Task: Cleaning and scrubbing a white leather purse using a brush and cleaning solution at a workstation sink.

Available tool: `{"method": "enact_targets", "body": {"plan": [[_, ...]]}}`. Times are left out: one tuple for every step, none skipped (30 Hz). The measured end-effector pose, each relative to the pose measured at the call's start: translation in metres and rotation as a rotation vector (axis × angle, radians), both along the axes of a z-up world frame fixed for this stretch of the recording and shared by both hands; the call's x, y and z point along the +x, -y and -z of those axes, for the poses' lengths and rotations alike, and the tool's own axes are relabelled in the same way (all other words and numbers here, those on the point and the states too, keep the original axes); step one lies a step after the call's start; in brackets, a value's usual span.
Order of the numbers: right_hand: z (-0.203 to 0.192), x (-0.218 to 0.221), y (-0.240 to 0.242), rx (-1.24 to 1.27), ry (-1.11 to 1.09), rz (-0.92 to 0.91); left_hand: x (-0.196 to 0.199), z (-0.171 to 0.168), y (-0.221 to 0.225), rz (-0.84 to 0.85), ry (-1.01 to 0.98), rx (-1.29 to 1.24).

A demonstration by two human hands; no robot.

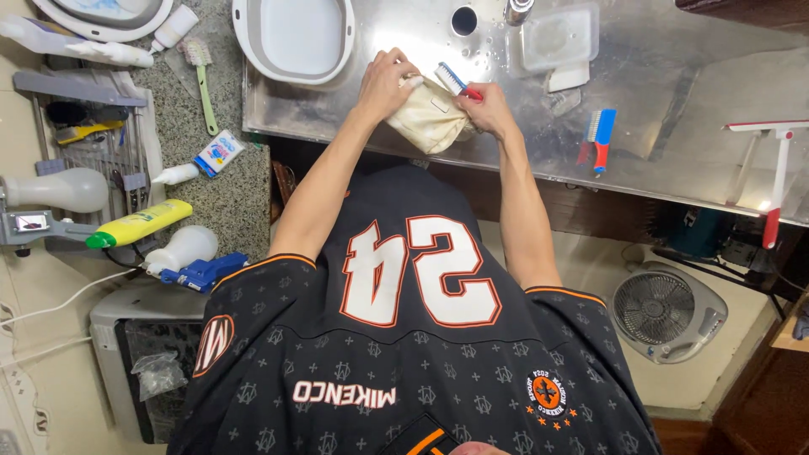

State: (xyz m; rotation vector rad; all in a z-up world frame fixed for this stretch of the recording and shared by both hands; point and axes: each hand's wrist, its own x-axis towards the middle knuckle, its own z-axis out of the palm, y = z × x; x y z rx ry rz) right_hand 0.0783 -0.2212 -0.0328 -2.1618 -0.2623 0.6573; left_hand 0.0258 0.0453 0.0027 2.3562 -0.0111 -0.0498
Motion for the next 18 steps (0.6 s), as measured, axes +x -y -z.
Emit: {"method": "enact_targets", "body": {"plan": [[-0.001,0.001,-0.003,0.004,-0.002,-0.003,0.001,0.004,-0.003,-0.003,-0.002,0.004],[-0.002,0.002,-0.005,0.002,-0.060,0.007,0.001,0.009,-0.006,0.021,0.000,-0.007],[-0.004,0.001,-0.005,-0.004,-0.118,0.021,0.001,0.015,-0.006,0.049,0.002,-0.023],[-0.002,0.001,-0.005,-0.004,-0.122,0.023,-0.001,0.020,-0.006,0.051,-0.002,-0.022],[-0.001,0.002,-0.003,0.007,-0.093,0.001,-0.002,0.025,-0.004,0.041,-0.002,-0.039],[0.000,0.003,-0.001,0.019,-0.064,-0.020,-0.003,0.030,-0.002,0.032,-0.001,-0.055],[0.001,0.003,-0.001,0.018,-0.060,-0.017,-0.004,0.032,-0.002,0.035,0.002,-0.056],[0.002,0.003,-0.001,0.033,0.025,-0.032,-0.005,0.035,-0.001,-0.006,-0.005,-0.079],[0.004,0.004,-0.001,0.047,0.110,-0.050,-0.006,0.037,-0.001,-0.049,-0.013,-0.103],[-0.009,0.001,-0.003,0.045,0.111,-0.049,-0.005,0.042,0.002,-0.048,-0.011,-0.106],[-0.021,-0.003,-0.008,0.015,0.158,-0.050,-0.008,0.047,0.003,-0.101,-0.007,-0.125],[-0.033,-0.007,-0.012,-0.014,0.205,-0.052,-0.011,0.051,0.003,-0.154,-0.003,-0.144],[-0.046,-0.010,-0.013,-0.012,0.203,-0.054,-0.012,0.049,0.001,-0.156,-0.005,-0.142],[-0.060,-0.012,-0.014,-0.029,0.375,-0.116,-0.013,0.046,0.000,-0.181,-0.004,-0.153],[-0.074,-0.015,-0.012,-0.049,0.546,-0.176,-0.013,0.044,0.001,-0.204,-0.004,-0.167],[-0.073,-0.015,-0.009,-0.051,0.545,-0.176,-0.012,0.044,0.003,-0.203,-0.005,-0.169],[-0.072,-0.016,-0.008,-0.098,0.565,-0.181,-0.013,0.043,0.003,-0.221,-0.025,-0.200],[-0.071,-0.018,-0.007,-0.146,0.584,-0.186,-0.014,0.042,0.003,-0.238,-0.046,-0.231]]}}
